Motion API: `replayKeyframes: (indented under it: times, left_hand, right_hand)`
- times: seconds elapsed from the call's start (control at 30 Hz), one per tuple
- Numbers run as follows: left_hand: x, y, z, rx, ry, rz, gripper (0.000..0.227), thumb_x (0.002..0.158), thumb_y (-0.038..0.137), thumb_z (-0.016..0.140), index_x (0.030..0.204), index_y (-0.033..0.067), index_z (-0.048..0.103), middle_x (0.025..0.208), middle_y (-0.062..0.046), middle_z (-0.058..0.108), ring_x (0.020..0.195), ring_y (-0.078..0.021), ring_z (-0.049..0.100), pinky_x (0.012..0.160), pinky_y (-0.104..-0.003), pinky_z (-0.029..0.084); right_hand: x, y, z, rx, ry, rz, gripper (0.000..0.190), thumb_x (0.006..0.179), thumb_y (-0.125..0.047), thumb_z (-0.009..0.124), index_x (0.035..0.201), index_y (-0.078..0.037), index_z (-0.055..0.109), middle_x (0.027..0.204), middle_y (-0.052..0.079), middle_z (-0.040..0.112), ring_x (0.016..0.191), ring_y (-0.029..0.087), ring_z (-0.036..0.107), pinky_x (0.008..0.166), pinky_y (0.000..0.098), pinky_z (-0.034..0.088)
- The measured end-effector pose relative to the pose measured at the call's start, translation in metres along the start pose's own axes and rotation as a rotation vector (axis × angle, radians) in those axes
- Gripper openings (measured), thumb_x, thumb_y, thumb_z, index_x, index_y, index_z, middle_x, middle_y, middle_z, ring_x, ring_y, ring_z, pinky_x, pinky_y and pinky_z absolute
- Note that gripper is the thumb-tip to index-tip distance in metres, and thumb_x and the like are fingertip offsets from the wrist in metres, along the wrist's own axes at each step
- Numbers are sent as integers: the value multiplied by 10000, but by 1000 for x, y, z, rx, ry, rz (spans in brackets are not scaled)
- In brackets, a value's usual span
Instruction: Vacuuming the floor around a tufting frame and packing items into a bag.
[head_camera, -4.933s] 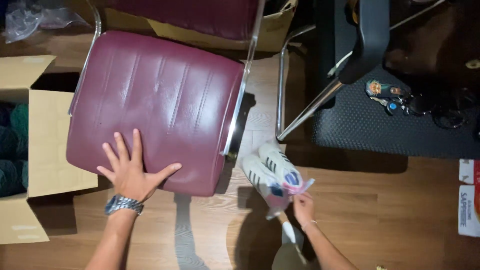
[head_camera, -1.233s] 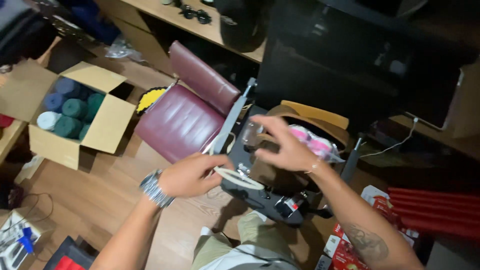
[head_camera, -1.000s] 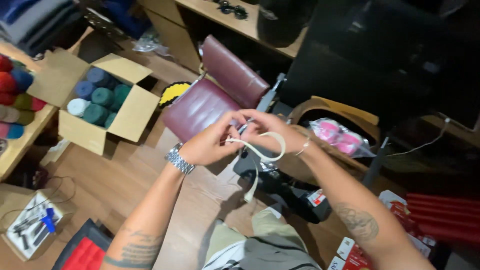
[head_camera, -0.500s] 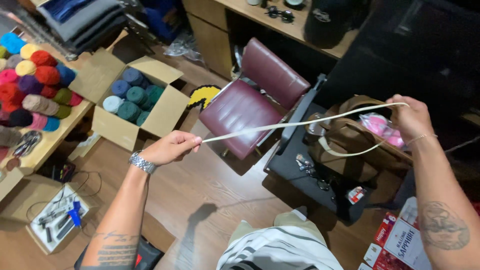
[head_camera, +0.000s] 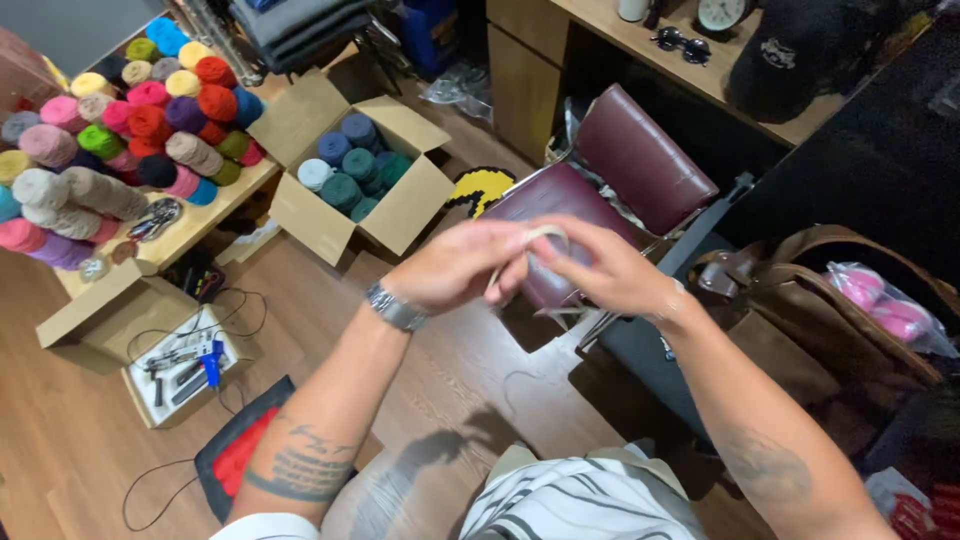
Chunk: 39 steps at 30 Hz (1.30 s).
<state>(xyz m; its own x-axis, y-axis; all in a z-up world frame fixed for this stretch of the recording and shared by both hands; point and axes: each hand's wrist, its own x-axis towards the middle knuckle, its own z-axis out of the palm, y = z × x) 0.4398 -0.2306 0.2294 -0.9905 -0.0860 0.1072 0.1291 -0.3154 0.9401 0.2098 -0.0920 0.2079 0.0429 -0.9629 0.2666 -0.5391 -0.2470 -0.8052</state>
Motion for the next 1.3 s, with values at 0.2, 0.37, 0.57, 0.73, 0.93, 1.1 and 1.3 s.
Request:
replayKeyframes:
  times: [0.2,0.37,0.57,0.73,0.93,1.1,1.3]
  left_hand:
    - [-11,-8,-31,-85,324,106,367,1126,362,483,983,42,591,625,82,375,502,-50,355,533,-238,405]
    - [3,3,-10,-277,278,311,297,1134,332,502,988,89,589,684,87,414,563,-37,398,573,-227,384]
    - [-19,16,-24,379,586,367,211,986,239,469,1000,97,624,873,-2,666,797,-86,619,773,-275,496]
    - [-52,-50,-40,1029,190,202,332,1095,301,388,997,71,607,764,-25,581,685,-152,591,668,-351,519]
    - [-25,-13,43,-213,10,451,290,1100,285,445,1158,48,601,810,-19,573,757,-155,549,746,-330,480]
    - [-28,-19,33,650,325,589,272,1109,235,419,1202,23,562,1048,8,641,950,-117,604,874,-274,472]
    - [-16,-76,24,-99,-154,171,259,1202,149,417,1115,-41,571,838,10,511,757,-109,492,727,-281,435]
  right_hand:
    - [38,69,24,431,117,315,403,1133,-410,473,1052,-43,618,760,11,503,629,134,454,563,308,398]
    - [47,67,108,143,-6,350,447,1044,-416,391,956,-73,664,748,12,593,643,127,556,590,311,481]
    - [9,5,105,47,-213,232,378,1084,-386,455,1024,-40,593,792,67,553,743,173,546,675,346,496]
    - [2,-32,22,74,172,-79,281,1069,-281,566,1121,-30,682,990,34,690,911,103,628,825,266,519]
    - [-4,-14,80,298,63,505,308,1014,-322,527,1066,-80,711,729,-2,639,609,126,570,524,291,440]
    - [-40,-45,62,188,-247,221,331,1094,-340,516,1075,-64,698,761,-45,558,692,52,516,606,238,463]
    - [-41,-14,23,299,56,116,266,1041,-280,629,1080,-41,740,868,-31,670,767,50,568,654,245,473]
